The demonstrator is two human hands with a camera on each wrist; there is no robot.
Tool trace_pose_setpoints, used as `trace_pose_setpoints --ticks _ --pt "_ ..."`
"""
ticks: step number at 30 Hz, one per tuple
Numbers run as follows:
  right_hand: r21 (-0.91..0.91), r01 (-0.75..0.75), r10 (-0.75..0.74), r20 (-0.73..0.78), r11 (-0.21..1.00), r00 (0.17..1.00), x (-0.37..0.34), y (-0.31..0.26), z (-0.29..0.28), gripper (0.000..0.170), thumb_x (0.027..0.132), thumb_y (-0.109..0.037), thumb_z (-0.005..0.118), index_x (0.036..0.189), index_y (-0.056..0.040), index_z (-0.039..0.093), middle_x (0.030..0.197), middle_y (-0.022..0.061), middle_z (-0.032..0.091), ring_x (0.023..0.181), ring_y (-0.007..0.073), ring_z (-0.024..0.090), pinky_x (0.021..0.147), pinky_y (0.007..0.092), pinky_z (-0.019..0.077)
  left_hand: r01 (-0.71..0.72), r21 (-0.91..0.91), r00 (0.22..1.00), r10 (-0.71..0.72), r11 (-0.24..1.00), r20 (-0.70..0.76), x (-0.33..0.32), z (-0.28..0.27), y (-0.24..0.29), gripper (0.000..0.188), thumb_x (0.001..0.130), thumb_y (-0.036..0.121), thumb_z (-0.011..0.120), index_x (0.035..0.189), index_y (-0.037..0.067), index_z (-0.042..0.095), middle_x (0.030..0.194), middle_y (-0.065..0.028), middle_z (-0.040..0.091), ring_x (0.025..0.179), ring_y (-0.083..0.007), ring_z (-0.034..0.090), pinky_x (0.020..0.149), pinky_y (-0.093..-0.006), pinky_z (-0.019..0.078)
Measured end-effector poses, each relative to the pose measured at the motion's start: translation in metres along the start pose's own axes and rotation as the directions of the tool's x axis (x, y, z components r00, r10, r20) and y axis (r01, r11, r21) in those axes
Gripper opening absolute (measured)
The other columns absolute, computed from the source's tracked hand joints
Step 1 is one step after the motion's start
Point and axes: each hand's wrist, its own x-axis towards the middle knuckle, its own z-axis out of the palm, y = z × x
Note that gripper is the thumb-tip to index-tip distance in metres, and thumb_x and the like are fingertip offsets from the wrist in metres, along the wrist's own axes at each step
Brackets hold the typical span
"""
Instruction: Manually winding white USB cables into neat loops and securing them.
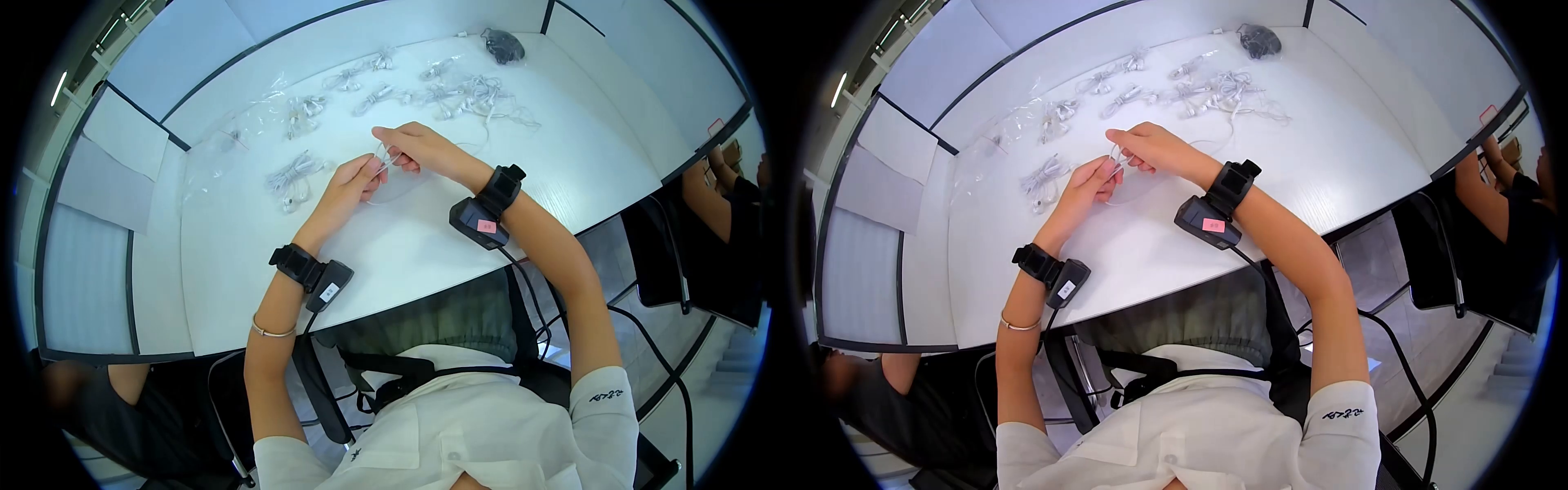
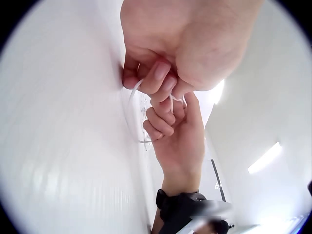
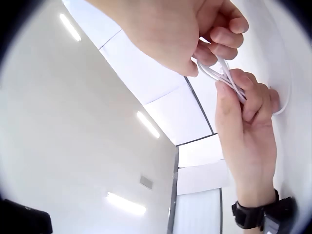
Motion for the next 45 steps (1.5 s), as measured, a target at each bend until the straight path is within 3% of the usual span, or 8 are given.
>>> trace_pose_setpoints --ticks 6,13,16,20,31,37,40,45 --pt "0.004 0.14 -0.14 0.008 0.99 0.99 0.006 0.011 0.003 0.038 0.089 -0.037 0.05 0.068 -0.0056 0.051 0.057 -0.0051 0.036 0.051 0.0046 0.032 0.046 0.0203 0.0259 -0.028 -0.098 0.986 0.012 0.995 -0.168 -0.003 0.012 0.009 0.021 0.094 0.029 0.046 0.103 0.009 0.045 0.064 0.0049 0.034 0.057 -0.0042 0.027 0.05 -0.0193 0.0223" --pt "0.008 0.27 -0.27 0.019 0.963 0.963 0.003 0.001 0.006 0.034 0.093 -0.032 0.045 0.074 -0.0051 0.053 0.06 -0.0049 0.035 0.055 0.0047 0.03 0.049 0.0207 0.0268 -0.046 -0.354 0.999 0.034 0.934 -0.041 -0.006 0.001 0.013 0.02 0.094 0.021 0.041 0.11 0.009 0.046 0.062 0.0058 0.026 0.054 -0.0064 0.025 0.057 -0.0226 0.027" --pt "-0.098 0.325 -0.327 -0.001 0.941 0.945 -0.002 -0.006 0.005 0.035 0.093 -0.032 0.045 0.078 -0.0019 0.056 0.064 -0.0027 0.042 0.059 0.0059 0.037 0.052 0.0211 0.0315 -0.073 -0.422 0.997 0.055 0.904 -0.055 -0.007 0.006 0.016 0.023 0.094 0.023 0.043 0.11 0.007 0.047 0.062 0.0055 0.025 0.053 -0.0067 0.023 0.055 -0.0221 0.0254" --pt "-0.104 0.408 -0.413 -0.031 0.907 0.91 -0.001 -0.003 0.007 0.037 0.091 -0.028 0.046 0.08 0.0058 0.056 0.07 0.0094 0.057 0.067 0.0138 0.05 0.063 0.0268 0.0408 -0.035 -0.353 0.999 0.028 0.935 -0.025 -0.006 0.002 0.019 0.025 0.094 0.023 0.042 0.11 0.005 0.047 0.062 0.0054 0.026 0.054 -0.0056 0.024 0.053 -0.0198 0.0236" --pt "-0.075 0.434 -0.436 -0.007 0.898 0.9 0.0 -0.004 0.011 0.035 0.092 -0.025 0.046 0.077 0.0044 0.057 0.069 0.0069 0.059 0.065 0.012 0.052 0.063 0.0255 0.0412 -0.075 -0.351 0.995 0.094 0.933 0.038 -0.002 -0.004 0.016 0.021 0.092 0.025 0.045 0.093 0.005 0.051 0.068 0.0045 0.037 0.057 -0.0047 0.029 0.053 -0.0201 0.025" --pt "-0.219 0.445 -0.47 -0.073 0.868 0.88 0.002 -0.005 0.004 0.037 0.091 -0.028 0.047 0.071 0.0033 0.052 0.055 0.0042 0.038 0.054 0.0111 0.031 0.049 0.0293 0.0278 -0.053 -0.328 0.996 0.074 0.943 0.052 -0.005 0.002 0.022 0.018 0.091 0.026 0.047 0.086 0.008 0.047 0.07 0.0031 0.039 0.061 -0.007 0.033 0.061 -0.0217 0.029" --pt "-0.236 0.377 -0.396 -0.038 0.896 0.918 -0.003 -0.01 0.003 0.037 0.093 -0.029 0.046 0.071 0.0011 0.051 0.061 -0.0011 0.039 0.06 0.0072 0.033 0.053 0.0246 0.03 -0.072 -0.302 0.994 0.092 0.951 0.053 -0.005 0.003 0.024 0.018 0.091 0.027 0.047 0.086 0.009 0.047 0.072 0.0007 0.044 0.065 -0.0089 0.039 0.063 -0.0226 0.0318" --pt "-0.123 0.438 -0.448 -0.068 0.89 0.891 -0.004 -0.01 0.009 0.038 0.091 -0.028 0.047 0.068 0.0023 0.049 0.055 0.0027 0.034 0.055 0.01 0.029 0.049 0.0289 0.0268 -0.076 -0.342 0.987 0.12 0.937 0.108 -0.005 0.002 0.022 0.02 0.09 0.028 0.044 0.086 0.009 0.048 0.076 -0.0038 0.049 0.075 -0.0134 0.045 0.07 -0.0255 0.0357"
